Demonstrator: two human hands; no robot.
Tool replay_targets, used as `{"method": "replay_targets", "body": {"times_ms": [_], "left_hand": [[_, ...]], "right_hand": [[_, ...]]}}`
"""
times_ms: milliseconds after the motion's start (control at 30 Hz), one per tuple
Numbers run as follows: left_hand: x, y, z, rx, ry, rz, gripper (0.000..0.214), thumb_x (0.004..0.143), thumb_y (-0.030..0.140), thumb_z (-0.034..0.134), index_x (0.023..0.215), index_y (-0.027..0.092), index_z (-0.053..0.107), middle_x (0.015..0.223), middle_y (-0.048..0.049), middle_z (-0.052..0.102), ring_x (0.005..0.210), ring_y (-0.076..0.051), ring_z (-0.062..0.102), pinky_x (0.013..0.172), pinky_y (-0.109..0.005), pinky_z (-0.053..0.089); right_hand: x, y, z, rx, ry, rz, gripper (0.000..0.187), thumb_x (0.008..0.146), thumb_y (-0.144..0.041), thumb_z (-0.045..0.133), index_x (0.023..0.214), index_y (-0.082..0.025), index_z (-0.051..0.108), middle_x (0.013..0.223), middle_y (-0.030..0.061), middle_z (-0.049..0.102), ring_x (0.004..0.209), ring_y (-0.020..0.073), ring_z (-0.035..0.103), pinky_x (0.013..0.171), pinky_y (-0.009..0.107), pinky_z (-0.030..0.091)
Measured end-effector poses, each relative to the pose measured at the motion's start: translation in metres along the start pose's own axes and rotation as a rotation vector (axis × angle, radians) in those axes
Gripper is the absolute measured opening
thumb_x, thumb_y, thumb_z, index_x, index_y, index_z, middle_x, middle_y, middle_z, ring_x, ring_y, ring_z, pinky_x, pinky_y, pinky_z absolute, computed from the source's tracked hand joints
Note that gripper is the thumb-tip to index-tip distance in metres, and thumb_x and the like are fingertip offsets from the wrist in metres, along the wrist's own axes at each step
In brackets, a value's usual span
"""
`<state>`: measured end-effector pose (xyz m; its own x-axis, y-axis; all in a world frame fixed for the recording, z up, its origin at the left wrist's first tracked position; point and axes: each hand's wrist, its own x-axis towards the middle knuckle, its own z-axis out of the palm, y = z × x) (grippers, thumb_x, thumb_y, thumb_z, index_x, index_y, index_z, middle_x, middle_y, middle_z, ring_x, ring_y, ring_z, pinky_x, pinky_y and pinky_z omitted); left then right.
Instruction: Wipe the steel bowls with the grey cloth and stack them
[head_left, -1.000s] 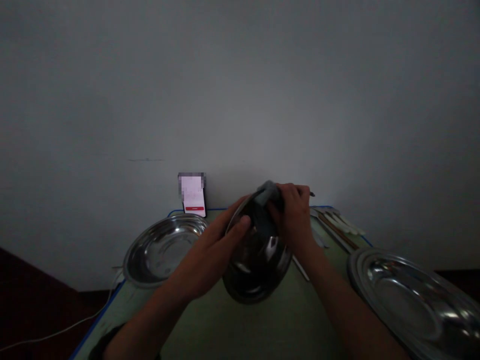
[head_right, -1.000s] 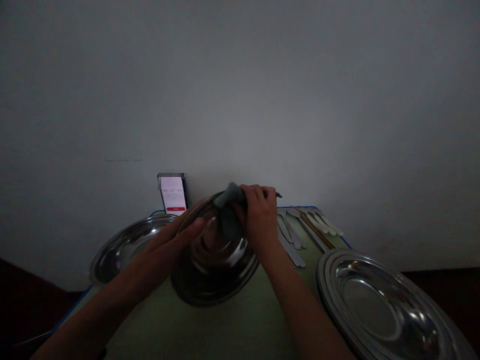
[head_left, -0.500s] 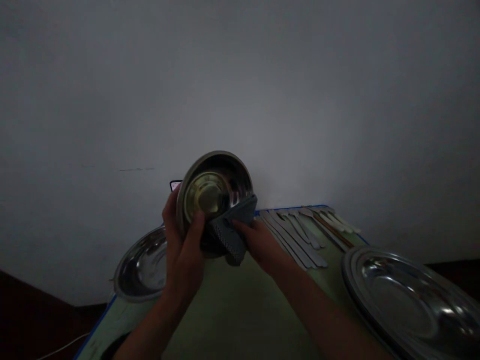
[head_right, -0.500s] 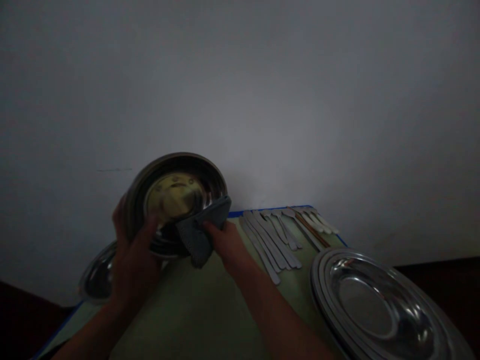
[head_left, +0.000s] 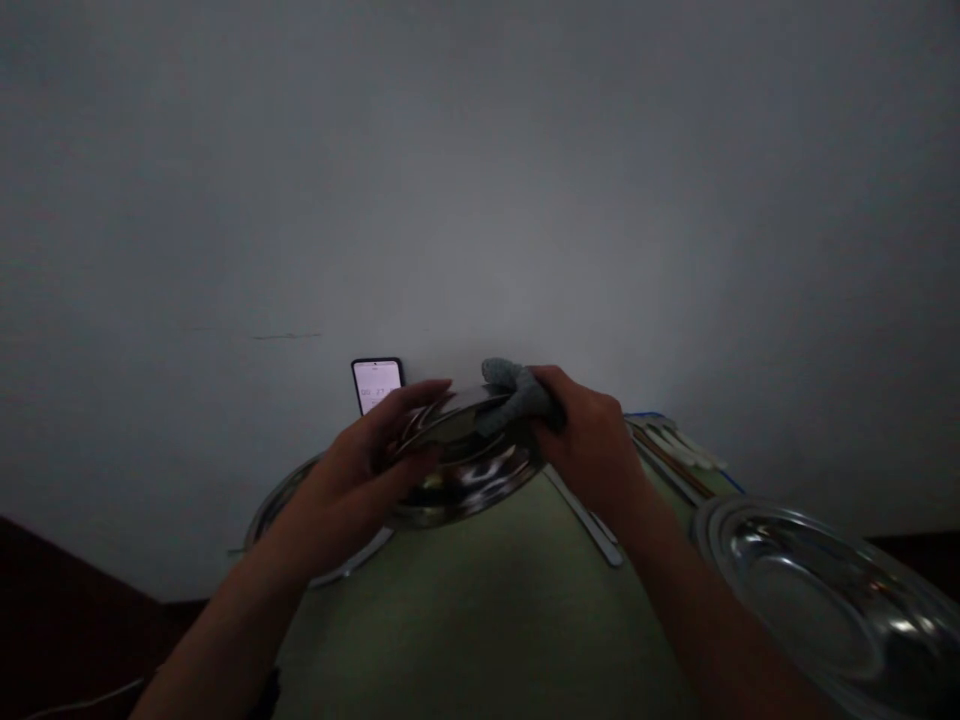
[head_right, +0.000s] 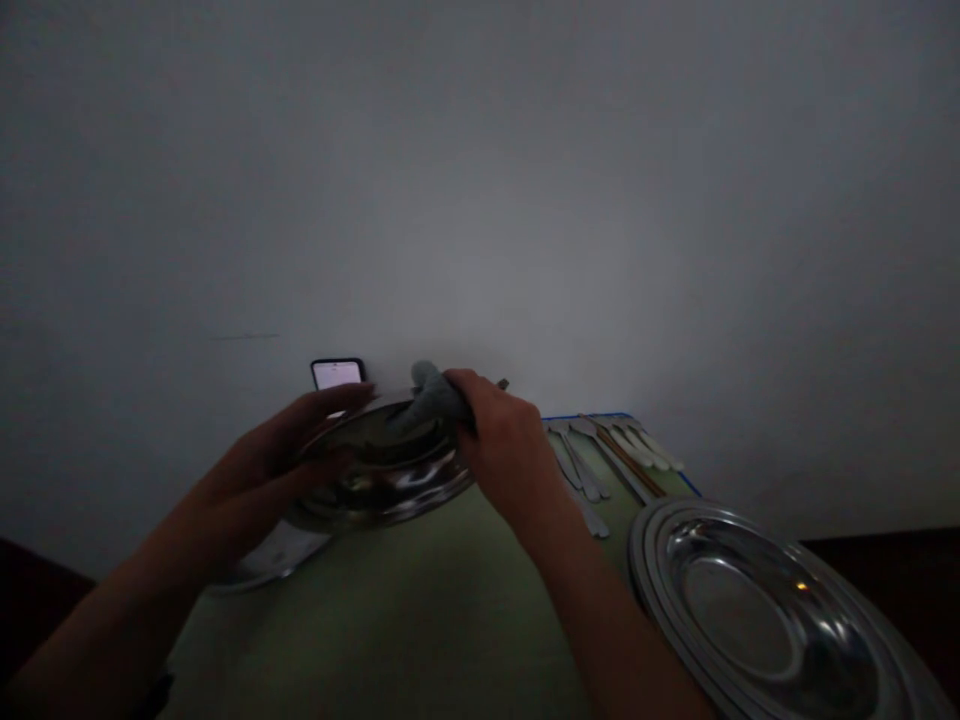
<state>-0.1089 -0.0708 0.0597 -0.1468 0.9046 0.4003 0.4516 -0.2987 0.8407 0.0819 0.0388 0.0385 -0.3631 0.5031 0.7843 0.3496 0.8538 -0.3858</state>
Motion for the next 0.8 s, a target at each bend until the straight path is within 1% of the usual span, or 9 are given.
{"method": "replay_targets", "body": {"times_ms": [67, 133, 200, 333, 433, 500, 567, 667, 800], "left_hand": [[-0.002, 0.002, 0.007, 0.088, 0.02, -0.001, 0.036, 0.083, 0.031, 0.062, 0.119, 0.029, 0.065, 0.123, -0.0033, 0.068, 0.111, -0.024, 0.062, 0.09, -0.033, 0.05], [-0.004, 0.005, 0.013, 0.128, 0.05, -0.024, 0.033, 0.085, 0.033, 0.059, 0.117, 0.028, 0.067, 0.119, -0.0036, 0.069, 0.109, -0.024, 0.062, 0.091, -0.034, 0.049], [-0.005, 0.009, 0.018, 0.098, 0.082, -0.055, 0.035, 0.085, 0.035, 0.06, 0.118, 0.028, 0.067, 0.118, -0.0031, 0.07, 0.108, -0.025, 0.063, 0.09, -0.035, 0.049], [-0.003, 0.014, 0.022, -0.089, 0.222, -0.123, 0.039, 0.079, 0.034, 0.064, 0.117, 0.025, 0.067, 0.11, -0.0035, 0.073, 0.106, -0.027, 0.064, 0.093, -0.039, 0.049], [-0.002, 0.01, 0.026, -0.159, 0.414, -0.13, 0.035, 0.079, 0.032, 0.06, 0.112, 0.022, 0.068, 0.11, -0.0048, 0.073, 0.11, -0.029, 0.062, 0.096, -0.043, 0.048], [-0.004, 0.001, 0.032, -0.115, 0.52, -0.108, 0.028, 0.075, 0.024, 0.062, 0.102, 0.023, 0.071, 0.122, -0.004, 0.067, 0.122, -0.03, 0.054, 0.104, -0.044, 0.042], [-0.006, -0.011, 0.041, -0.048, 0.573, -0.093, 0.028, 0.063, 0.012, 0.066, 0.088, 0.023, 0.072, 0.137, -0.0011, 0.056, 0.134, -0.032, 0.041, 0.113, -0.043, 0.03], [-0.009, -0.029, 0.054, 0.031, 0.559, -0.141, 0.026, 0.058, 0.008, 0.066, 0.078, 0.023, 0.07, 0.135, -0.0028, 0.056, 0.132, -0.036, 0.042, 0.114, -0.05, 0.027], [-0.005, -0.031, 0.049, -0.119, 0.407, -0.158, 0.022, 0.057, 0.01, 0.069, 0.073, 0.024, 0.07, 0.122, -0.0038, 0.065, 0.132, -0.035, 0.042, 0.111, -0.049, 0.032]], "right_hand": [[-0.002, -0.006, 0.0, -0.011, 0.034, -0.055, 0.027, 0.078, -0.011, 0.054, 0.103, -0.021, 0.061, 0.091, 0.0037, 0.072, 0.081, 0.0176, 0.068, 0.07, 0.026, 0.047], [-0.004, -0.005, 0.003, -0.037, 0.079, -0.015, 0.016, 0.079, -0.016, 0.057, 0.094, -0.021, 0.063, 0.082, 0.0023, 0.072, 0.073, 0.0172, 0.067, 0.064, 0.025, 0.045], [-0.005, 0.001, 0.008, -0.066, 0.115, 0.081, 0.012, 0.079, -0.023, 0.059, 0.089, -0.021, 0.063, 0.071, 0.0009, 0.07, 0.063, 0.0174, 0.065, 0.058, 0.026, 0.042], [-0.004, 0.015, 0.018, -0.02, 0.174, 0.301, 0.025, 0.081, -0.038, 0.056, 0.093, -0.019, 0.065, 0.068, 0.0037, 0.068, 0.065, 0.0213, 0.063, 0.056, 0.028, 0.038], [-0.008, 0.014, 0.037, 0.184, 0.186, 0.56, 0.043, 0.081, -0.056, 0.05, 0.077, -0.016, 0.065, 0.067, 0.0072, 0.067, 0.067, 0.0232, 0.062, 0.056, 0.029, 0.039], [-0.016, 0.006, 0.058, 0.426, 0.129, 0.773, 0.05, 0.079, -0.061, 0.048, 0.069, -0.015, 0.062, 0.066, 0.0085, 0.067, 0.068, 0.0238, 0.063, 0.056, 0.03, 0.042], [-0.025, -0.003, 0.08, 0.776, 0.123, 0.943, 0.043, 0.078, -0.055, 0.052, 0.081, -0.014, 0.064, 0.078, 0.0094, 0.072, 0.076, 0.0233, 0.067, 0.061, 0.03, 0.048], [-0.035, -0.006, 0.101, 1.072, 0.145, 1.067, 0.028, 0.071, -0.037, 0.061, 0.088, -0.015, 0.062, 0.089, 0.0104, 0.074, 0.082, 0.0222, 0.069, 0.072, 0.032, 0.053], [-0.029, 0.016, 0.087, 0.974, 0.152, 0.992, 0.03, 0.065, -0.031, 0.067, 0.091, -0.017, 0.062, 0.093, 0.0089, 0.073, 0.087, 0.0226, 0.067, 0.078, 0.035, 0.052]]}}
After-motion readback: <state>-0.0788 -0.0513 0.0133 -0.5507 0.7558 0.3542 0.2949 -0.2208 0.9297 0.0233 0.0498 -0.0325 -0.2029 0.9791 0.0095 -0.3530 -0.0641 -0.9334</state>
